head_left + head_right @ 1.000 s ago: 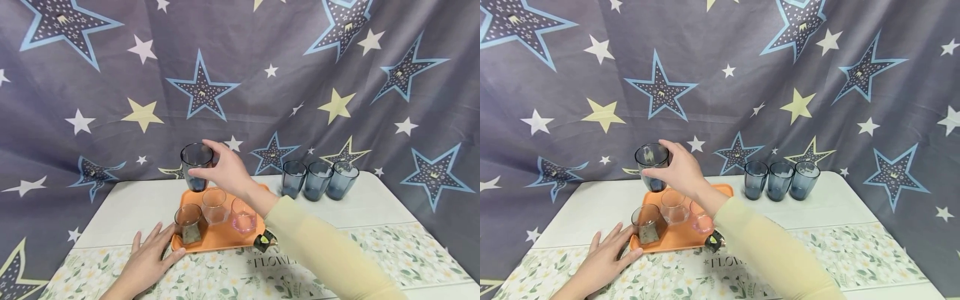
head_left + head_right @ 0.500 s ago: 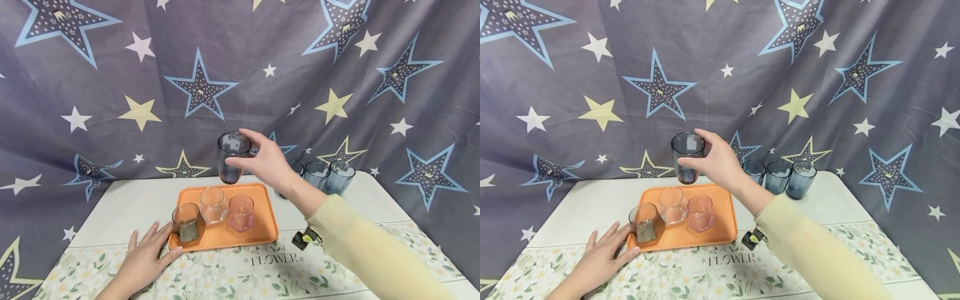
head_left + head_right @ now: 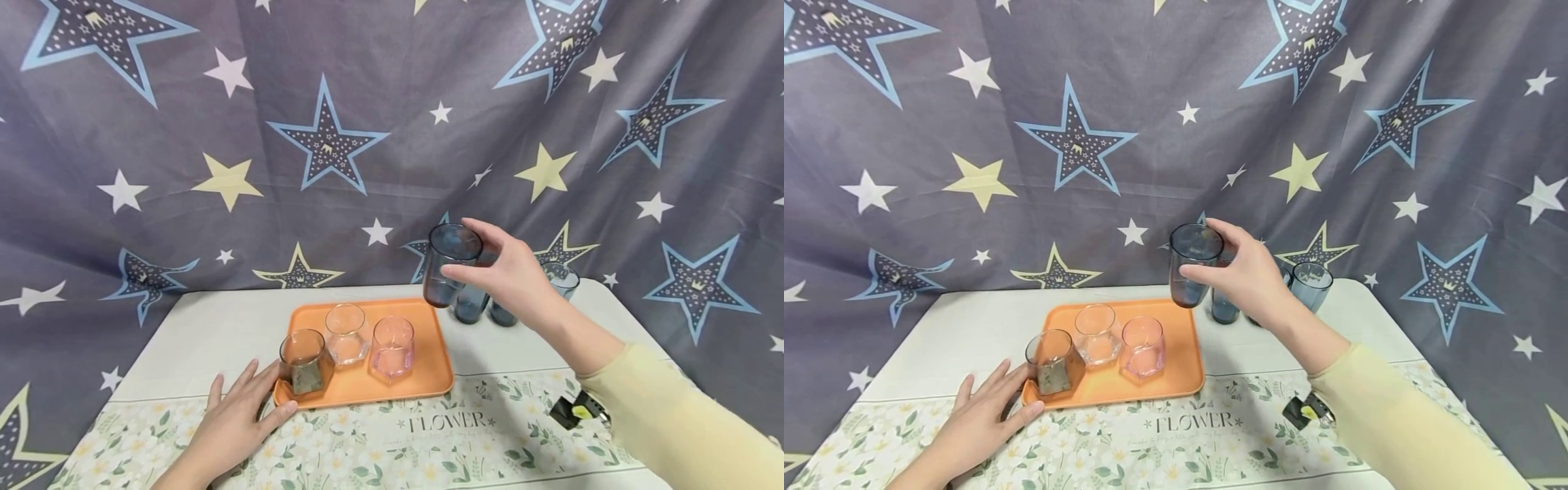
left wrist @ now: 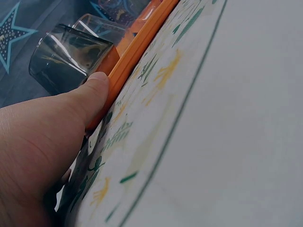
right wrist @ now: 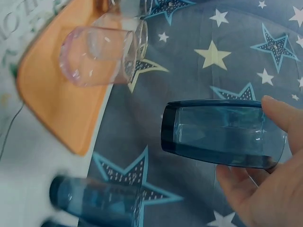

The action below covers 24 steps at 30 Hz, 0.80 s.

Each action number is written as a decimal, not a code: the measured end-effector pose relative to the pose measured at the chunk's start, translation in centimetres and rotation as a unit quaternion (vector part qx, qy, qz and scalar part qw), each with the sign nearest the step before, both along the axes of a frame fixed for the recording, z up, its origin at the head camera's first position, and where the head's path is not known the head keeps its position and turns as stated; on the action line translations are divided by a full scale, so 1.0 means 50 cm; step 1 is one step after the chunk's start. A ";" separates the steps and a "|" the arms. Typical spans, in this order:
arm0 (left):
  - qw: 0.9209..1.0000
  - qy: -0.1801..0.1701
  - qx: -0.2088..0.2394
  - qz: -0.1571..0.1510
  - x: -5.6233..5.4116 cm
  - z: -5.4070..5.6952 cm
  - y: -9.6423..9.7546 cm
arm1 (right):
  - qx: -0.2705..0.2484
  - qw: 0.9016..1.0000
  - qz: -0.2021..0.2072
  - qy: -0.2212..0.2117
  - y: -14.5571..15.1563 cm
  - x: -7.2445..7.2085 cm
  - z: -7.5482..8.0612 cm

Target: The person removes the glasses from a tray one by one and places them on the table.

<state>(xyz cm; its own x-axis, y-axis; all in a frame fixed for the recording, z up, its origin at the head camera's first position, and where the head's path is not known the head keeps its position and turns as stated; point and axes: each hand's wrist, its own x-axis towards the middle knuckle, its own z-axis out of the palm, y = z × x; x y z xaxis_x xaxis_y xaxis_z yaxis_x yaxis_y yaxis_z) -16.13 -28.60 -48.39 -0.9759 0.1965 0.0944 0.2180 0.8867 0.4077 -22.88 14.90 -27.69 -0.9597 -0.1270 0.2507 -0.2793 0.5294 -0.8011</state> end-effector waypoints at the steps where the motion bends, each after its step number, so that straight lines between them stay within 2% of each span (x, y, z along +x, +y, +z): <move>1: 1.000 -0.001 0.001 0.000 0.000 0.000 0.000 | 0.006 1.000 -0.004 -0.001 0.009 0.004 0.000; 10: 1.000 0.005 0.001 -0.002 0.002 0.001 0.001 | 0.051 0.998 -0.035 -0.017 0.083 0.037 -0.014; 24: 1.000 -0.003 0.005 -0.001 0.002 0.004 0.002 | 0.072 0.994 -0.064 -0.048 0.164 0.067 -0.052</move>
<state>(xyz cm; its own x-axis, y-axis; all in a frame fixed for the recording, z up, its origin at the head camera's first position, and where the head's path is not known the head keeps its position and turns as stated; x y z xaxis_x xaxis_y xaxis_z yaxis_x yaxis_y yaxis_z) -16.01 -28.51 -48.17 -0.9761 0.1971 0.0910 0.2171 0.8819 0.4186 -19.52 23.11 -30.30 -0.9890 -0.0303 0.1447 -0.1278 0.6671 -0.7339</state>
